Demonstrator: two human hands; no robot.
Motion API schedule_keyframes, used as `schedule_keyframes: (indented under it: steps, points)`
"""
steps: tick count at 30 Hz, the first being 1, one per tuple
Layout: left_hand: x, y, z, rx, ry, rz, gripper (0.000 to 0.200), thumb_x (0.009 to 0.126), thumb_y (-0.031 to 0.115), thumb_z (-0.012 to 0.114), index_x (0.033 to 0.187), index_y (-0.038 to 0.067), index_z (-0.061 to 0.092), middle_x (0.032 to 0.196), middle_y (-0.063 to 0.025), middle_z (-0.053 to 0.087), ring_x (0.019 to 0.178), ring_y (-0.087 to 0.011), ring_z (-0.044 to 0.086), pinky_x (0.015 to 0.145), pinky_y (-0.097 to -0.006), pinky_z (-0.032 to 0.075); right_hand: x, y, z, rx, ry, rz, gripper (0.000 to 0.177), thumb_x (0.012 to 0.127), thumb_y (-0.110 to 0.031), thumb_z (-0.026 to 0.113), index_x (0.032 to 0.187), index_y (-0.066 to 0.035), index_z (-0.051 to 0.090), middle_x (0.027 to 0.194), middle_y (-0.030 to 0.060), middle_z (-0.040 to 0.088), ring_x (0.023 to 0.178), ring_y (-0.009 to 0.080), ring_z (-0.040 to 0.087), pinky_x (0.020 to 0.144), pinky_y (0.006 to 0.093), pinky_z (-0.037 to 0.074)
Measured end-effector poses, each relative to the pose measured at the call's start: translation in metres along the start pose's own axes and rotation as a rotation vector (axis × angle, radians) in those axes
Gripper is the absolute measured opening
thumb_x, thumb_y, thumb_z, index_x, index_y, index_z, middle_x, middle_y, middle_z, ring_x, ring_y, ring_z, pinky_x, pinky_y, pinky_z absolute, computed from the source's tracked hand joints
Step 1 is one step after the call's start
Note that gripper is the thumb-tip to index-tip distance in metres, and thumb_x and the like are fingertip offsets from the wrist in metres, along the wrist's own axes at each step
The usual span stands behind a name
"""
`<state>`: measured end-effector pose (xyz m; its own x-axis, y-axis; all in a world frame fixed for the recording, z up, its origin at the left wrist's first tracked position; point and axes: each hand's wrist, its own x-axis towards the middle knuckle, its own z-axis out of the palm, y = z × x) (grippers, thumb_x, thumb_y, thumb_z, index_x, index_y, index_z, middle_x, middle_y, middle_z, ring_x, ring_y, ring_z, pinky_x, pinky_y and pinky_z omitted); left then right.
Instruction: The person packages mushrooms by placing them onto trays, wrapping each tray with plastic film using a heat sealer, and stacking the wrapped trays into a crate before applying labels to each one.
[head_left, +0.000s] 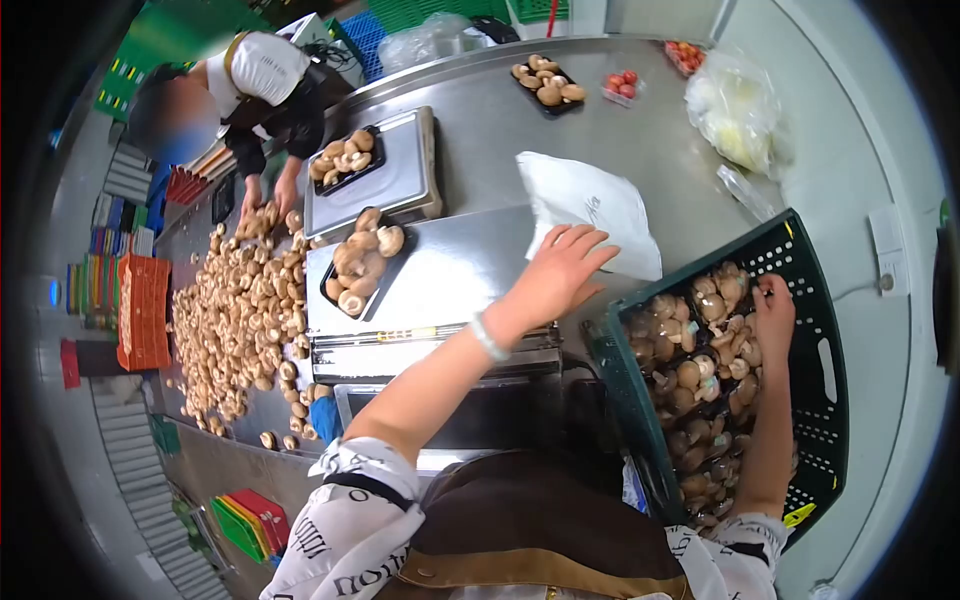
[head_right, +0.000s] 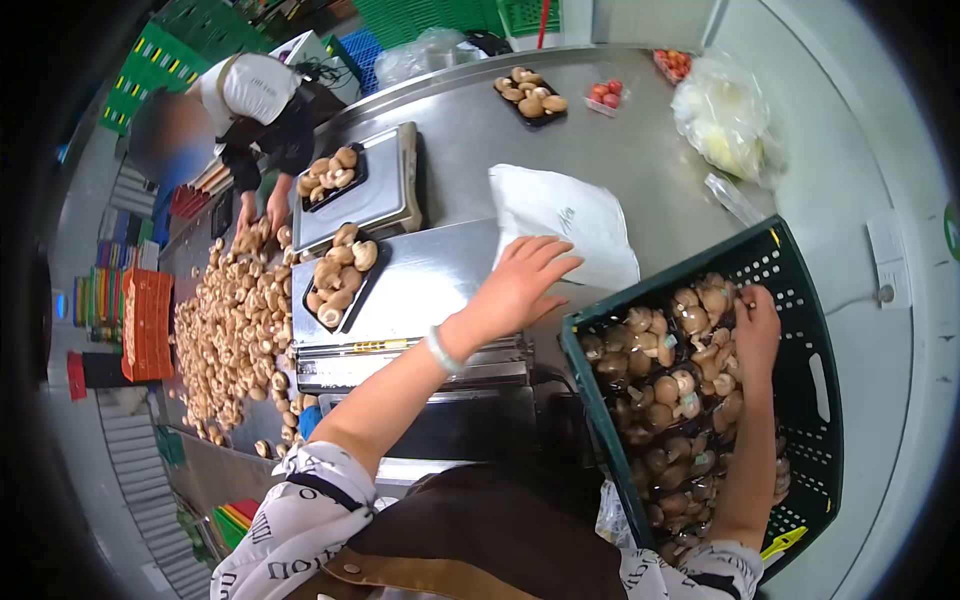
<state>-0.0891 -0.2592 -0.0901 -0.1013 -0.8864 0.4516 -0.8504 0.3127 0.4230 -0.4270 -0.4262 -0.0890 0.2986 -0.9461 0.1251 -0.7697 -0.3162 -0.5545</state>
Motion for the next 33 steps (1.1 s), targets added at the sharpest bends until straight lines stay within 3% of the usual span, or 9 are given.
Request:
schedule_keyframes:
  steps: [8,11,12,16,21,23,29,31,33]
  points:
    - [-0.176,-0.111,-0.154,0.426,0.485,-0.770,0.048,0.079,0.025,0.070,0.121,0.006,0.058,0.121,-0.0135,0.059,0.111,-0.0355,0.052,0.097,-0.0435,0.040,-0.062,-0.183,-0.018,0.202,0.065,-0.347,0.009,0.088,0.001,0.057,0.096,0.000,0.059,0.084,0.0028,0.057,0.067,0.0086,0.054,0.060,0.0221,0.044]
    - [-0.216,-0.139,-0.155,0.296,0.434,-0.851,0.042,0.083,0.030,0.065,0.116,0.004,0.061,0.118,-0.0163,0.060,0.110,-0.0357,0.055,0.095,-0.0411,0.042,-0.080,-0.266,0.033,0.312,-0.203,-0.513,0.012,0.082,-0.005,0.063,0.094,-0.003,0.061,0.096,0.0136,0.062,0.086,0.0318,0.062,0.076,0.0356,0.050]
    - [-0.220,-0.141,-0.152,0.194,0.460,-0.841,0.040,0.083,0.030,0.065,0.113,0.003,0.063,0.117,-0.0168,0.060,0.108,-0.0354,0.056,0.094,-0.0404,0.042,-0.082,-0.289,0.055,0.178,-0.211,-0.770,0.016,0.082,-0.010,0.065,0.096,-0.004,0.060,0.101,0.0128,0.062,0.094,0.0313,0.061,0.081,0.0382,0.050]
    - [-0.211,-0.130,-0.148,0.037,0.377,-0.712,0.032,0.081,0.027,0.063,0.104,0.005,0.067,0.114,-0.0160,0.062,0.103,-0.0343,0.058,0.092,-0.0403,0.043,-0.081,-0.361,0.161,0.259,-0.424,-0.926,0.043,0.085,-0.024,0.063,0.121,-0.004,0.050,0.128,0.0146,0.050,0.119,0.0338,0.047,0.099,0.0425,0.040]
    - [-0.202,-0.123,-0.142,-0.026,0.119,-0.417,0.036,0.079,0.031,0.064,0.108,0.010,0.066,0.121,-0.0121,0.059,0.111,-0.0315,0.054,0.099,-0.0419,0.038,-0.090,-0.341,0.286,0.358,-0.372,-0.556,0.048,0.088,-0.028,0.061,0.126,-0.003,0.047,0.131,0.0183,0.045,0.123,0.0365,0.041,0.102,0.0447,0.035]
    - [-0.202,-0.123,-0.140,-0.038,0.111,-0.394,0.037,0.079,0.032,0.064,0.107,0.010,0.065,0.121,-0.0116,0.059,0.111,-0.0312,0.054,0.099,-0.0424,0.038,-0.109,-0.335,0.295,0.316,-0.235,-0.600,0.049,0.089,-0.030,0.060,0.127,-0.003,0.047,0.130,0.0203,0.044,0.122,0.0398,0.041,0.103,0.0461,0.034]
    - [-0.206,-0.124,-0.151,-0.117,0.096,-0.372,0.052,0.080,0.036,0.063,0.126,0.012,0.056,0.137,-0.0140,0.047,0.126,-0.0351,0.043,0.107,-0.0432,0.031,-0.107,-0.331,0.288,0.316,-0.288,-0.537,0.051,0.090,-0.033,0.059,0.129,-0.003,0.047,0.134,0.0201,0.044,0.125,0.0391,0.040,0.105,0.0442,0.033]
    - [-0.221,-0.119,-0.166,-0.407,0.237,-0.488,0.054,0.083,0.025,0.062,0.133,0.007,0.049,0.142,-0.0141,0.043,0.133,-0.0320,0.036,0.110,-0.0400,0.026,-0.106,-0.322,0.256,0.425,-0.302,-0.484,0.053,0.088,-0.032,0.062,0.129,-0.003,0.046,0.133,0.0191,0.046,0.124,0.0361,0.042,0.105,0.0430,0.033]
    - [-0.259,-0.125,-0.180,-0.286,0.405,-0.669,0.038,0.086,0.015,0.065,0.122,0.003,0.058,0.125,-0.0126,0.057,0.117,-0.0256,0.053,0.101,-0.0338,0.039,-0.113,-0.306,0.214,0.440,-0.275,-0.437,0.050,0.087,-0.030,0.063,0.127,-0.003,0.048,0.130,0.0183,0.049,0.122,0.0344,0.045,0.105,0.0428,0.034]
